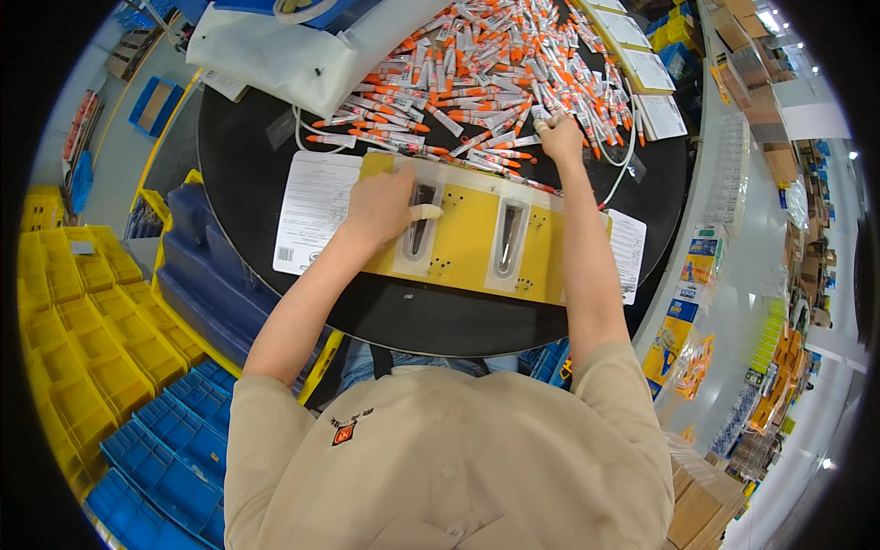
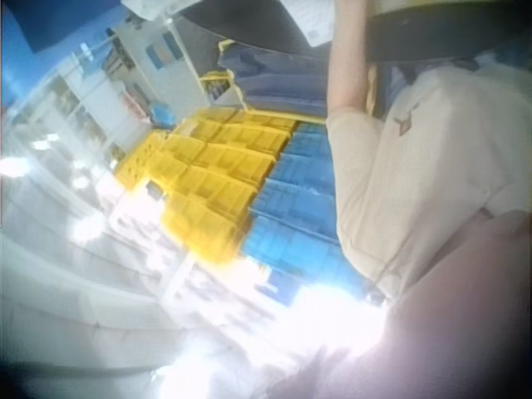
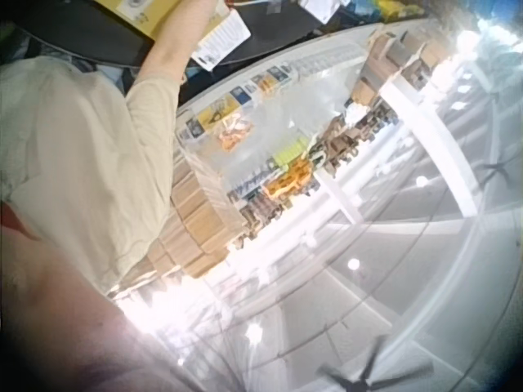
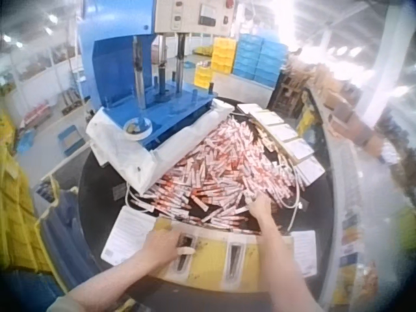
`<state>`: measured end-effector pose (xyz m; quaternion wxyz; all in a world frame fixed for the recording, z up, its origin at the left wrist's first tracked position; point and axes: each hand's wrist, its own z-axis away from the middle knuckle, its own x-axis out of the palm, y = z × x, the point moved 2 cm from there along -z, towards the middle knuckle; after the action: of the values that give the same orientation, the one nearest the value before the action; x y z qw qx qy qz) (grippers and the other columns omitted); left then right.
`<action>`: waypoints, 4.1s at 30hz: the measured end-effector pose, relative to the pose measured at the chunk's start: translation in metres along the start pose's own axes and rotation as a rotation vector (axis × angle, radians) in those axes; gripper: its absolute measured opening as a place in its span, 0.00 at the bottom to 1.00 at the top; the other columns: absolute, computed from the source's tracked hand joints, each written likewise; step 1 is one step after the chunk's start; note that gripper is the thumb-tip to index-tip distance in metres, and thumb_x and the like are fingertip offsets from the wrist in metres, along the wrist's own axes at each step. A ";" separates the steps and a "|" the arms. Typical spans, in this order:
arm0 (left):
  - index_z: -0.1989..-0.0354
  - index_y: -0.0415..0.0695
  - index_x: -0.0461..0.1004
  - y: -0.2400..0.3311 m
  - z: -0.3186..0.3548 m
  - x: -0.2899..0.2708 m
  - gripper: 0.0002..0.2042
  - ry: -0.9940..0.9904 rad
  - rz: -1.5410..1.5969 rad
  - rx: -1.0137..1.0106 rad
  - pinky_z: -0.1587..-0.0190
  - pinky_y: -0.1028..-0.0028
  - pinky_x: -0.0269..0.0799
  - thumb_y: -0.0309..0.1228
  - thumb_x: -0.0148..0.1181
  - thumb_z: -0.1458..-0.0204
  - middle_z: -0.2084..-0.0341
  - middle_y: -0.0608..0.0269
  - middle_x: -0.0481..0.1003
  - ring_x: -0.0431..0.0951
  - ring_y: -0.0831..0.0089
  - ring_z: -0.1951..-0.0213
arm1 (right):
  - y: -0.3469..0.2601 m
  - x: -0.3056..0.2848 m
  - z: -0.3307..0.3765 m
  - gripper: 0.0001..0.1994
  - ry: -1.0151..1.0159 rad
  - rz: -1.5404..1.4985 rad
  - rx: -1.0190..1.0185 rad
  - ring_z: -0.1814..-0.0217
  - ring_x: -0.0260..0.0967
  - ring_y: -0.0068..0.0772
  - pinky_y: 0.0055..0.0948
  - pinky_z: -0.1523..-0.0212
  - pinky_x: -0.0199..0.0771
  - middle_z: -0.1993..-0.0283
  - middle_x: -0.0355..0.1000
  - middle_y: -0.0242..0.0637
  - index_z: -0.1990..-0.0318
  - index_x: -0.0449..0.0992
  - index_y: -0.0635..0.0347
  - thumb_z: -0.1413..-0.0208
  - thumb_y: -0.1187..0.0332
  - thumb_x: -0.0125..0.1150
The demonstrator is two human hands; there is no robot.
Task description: The person repeatedly picks up small orange-handled knives from a pile, places them into yellow cardboard packaging inserts, and stacks the completed packages on the table. The process is continuous and repetitive throughout the clip.
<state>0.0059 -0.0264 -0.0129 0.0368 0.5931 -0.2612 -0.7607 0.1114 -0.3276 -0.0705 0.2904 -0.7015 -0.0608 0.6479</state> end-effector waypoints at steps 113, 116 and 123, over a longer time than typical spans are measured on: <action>0.51 0.38 0.65 -0.247 0.183 0.072 0.20 0.838 0.135 -0.805 0.53 0.64 0.68 0.31 0.58 0.52 0.60 0.48 0.74 0.74 0.53 0.56 | 0.129 0.034 0.353 0.29 0.666 -0.251 0.771 0.56 0.65 0.61 0.43 0.52 0.65 0.54 0.65 0.71 0.51 0.61 0.82 0.35 0.53 0.42; 0.50 0.40 0.66 -0.250 0.188 0.080 0.23 0.782 0.183 -0.905 0.58 0.66 0.71 0.39 0.61 0.52 0.66 0.51 0.77 0.78 0.57 0.63 | 0.095 0.042 0.370 0.25 0.606 -0.382 0.772 0.51 0.63 0.56 0.39 0.47 0.62 0.50 0.63 0.68 0.51 0.60 0.82 0.34 0.57 0.42; 0.66 0.39 0.70 -0.257 0.204 0.049 0.08 1.092 0.680 -0.677 0.71 0.76 0.66 0.30 0.59 0.46 0.76 0.63 0.73 0.68 0.78 0.75 | 0.057 -0.049 0.337 0.31 0.452 0.153 -0.094 0.28 0.42 0.47 0.36 0.30 0.37 0.31 0.47 0.56 0.35 0.53 0.67 0.45 0.69 0.56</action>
<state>-0.1317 0.2492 -0.1372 0.5780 0.7304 -0.1256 -0.3417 -0.2303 -0.2861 -0.0528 0.2139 -0.8441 0.0289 0.4908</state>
